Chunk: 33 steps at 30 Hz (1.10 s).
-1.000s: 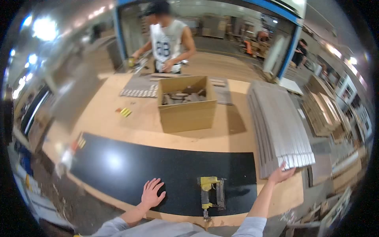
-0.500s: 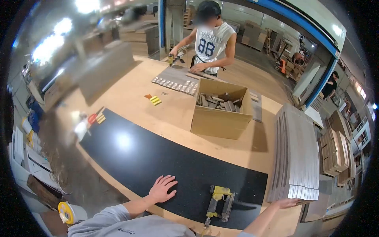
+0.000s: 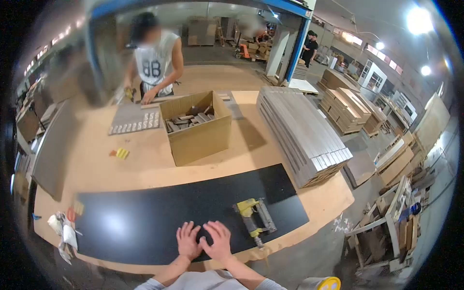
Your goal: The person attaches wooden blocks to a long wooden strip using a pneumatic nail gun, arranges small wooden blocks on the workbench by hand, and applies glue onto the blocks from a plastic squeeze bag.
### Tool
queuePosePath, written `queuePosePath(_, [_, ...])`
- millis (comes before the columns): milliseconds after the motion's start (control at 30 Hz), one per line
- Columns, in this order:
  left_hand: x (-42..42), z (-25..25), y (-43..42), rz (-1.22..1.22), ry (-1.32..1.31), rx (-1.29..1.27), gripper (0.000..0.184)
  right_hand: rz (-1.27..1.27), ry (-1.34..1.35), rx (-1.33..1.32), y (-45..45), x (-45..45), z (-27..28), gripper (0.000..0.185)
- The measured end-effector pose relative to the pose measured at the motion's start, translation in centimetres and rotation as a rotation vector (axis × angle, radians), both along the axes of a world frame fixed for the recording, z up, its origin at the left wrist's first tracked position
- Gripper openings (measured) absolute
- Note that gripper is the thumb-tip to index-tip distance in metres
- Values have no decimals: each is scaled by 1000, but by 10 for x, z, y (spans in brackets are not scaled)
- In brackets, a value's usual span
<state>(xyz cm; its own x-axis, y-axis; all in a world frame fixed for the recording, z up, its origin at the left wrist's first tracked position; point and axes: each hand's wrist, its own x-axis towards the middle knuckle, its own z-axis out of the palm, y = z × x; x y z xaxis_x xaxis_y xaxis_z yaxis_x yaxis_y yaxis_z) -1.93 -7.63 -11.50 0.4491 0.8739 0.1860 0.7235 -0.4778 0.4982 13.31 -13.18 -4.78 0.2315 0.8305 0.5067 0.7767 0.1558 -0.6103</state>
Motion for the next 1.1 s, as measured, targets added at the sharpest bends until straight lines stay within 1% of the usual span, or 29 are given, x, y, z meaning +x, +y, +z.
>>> queuePosePath(33, [-5, -1, 2, -34, 17, -16, 57, 23, 4, -96, -3, -23, -11, 61])
queuePosePath(67, [-17, -7, 5, -112, 88, -7, 56, 30, 51, -195, -7, -40, -28, 64])
queuePosePath(100, [-27, -9, 9, -190, 153, 3, 56, -9, 0, -250, -11, -54, -35, 65])
queuePosePath(133, [-40, -11, 14, -241, 106, 27, 53, -45, -57, -306, -13, -63, -42, 65])
queuePosePath(167, [-56, -13, 16, -234, 81, -4, 52, -78, -115, -366, -17, -69, -48, 66])
queuePosePath(233, [-90, 14, 19, -202, 24, -75, 50, -74, -221, -438, -16, -73, -46, 67])
queuePosePath(267, [-110, 20, 19, -133, -39, -48, 50, -88, -269, -454, -15, -73, -47, 66])
queuePosePath(300, [-134, 19, 22, -83, 1, -38, 48, -98, -308, -472, -15, -77, -49, 66])
queuePosePath(400, [-205, 28, 26, 117, 45, 1, 48, -93, -262, -554, -13, -81, -52, 67])
queuePosePath(467, [-250, 26, 25, 274, 74, -8, 51, -77, -287, -595, -9, -83, -51, 68])
queuePosePath(533, [-286, 27, 20, 457, 90, -88, 54, -55, -334, -632, 5, -85, -45, 70])
queuePosePath(600, [-318, 4, 8, 562, 121, -24, 61, -1, -366, -624, 22, -87, -46, 71])
queuePosePath(633, [-321, 3, 9, 608, 133, 9, 65, 19, -382, -620, 33, -87, -43, 72])
queuePosePath(667, [-320, 0, 10, 619, 171, -26, 64, 28, -407, -656, 45, -90, -41, 72])
queuePosePath(767, [-304, 24, 6, 616, 251, -140, 63, 45, -425, -693, 69, -106, -34, 74])
queuePosePath(833, [-298, 38, 11, 616, 260, -207, 66, 4, -415, -604, 76, -122, -52, 76])
queuePosePath(867, [-298, 38, 12, 594, 273, -213, 67, -10, -413, -554, 79, -128, -57, 77])
queuePosePath(933, [-303, 35, 12, 564, 297, -226, 71, -14, -423, -549, 85, -143, -57, 78])
queuePosePath(1000, [-309, 6, 18, 495, 295, -1, 74, -27, -430, -557, 88, -167, -53, 79])
queuePosePath(1033, [-320, -1, 13, 475, 305, 105, 76, -30, -434, -562, 94, -176, -42, 79])
queuePosePath(1067, [-324, 22, 16, 395, 239, -49, 80, -49, -440, -617, 101, -186, -22, 80])
queuePosePath(1100, [-322, 53, 29, 335, 165, -203, 85, -107, -477, -579, 105, -196, -24, 79])
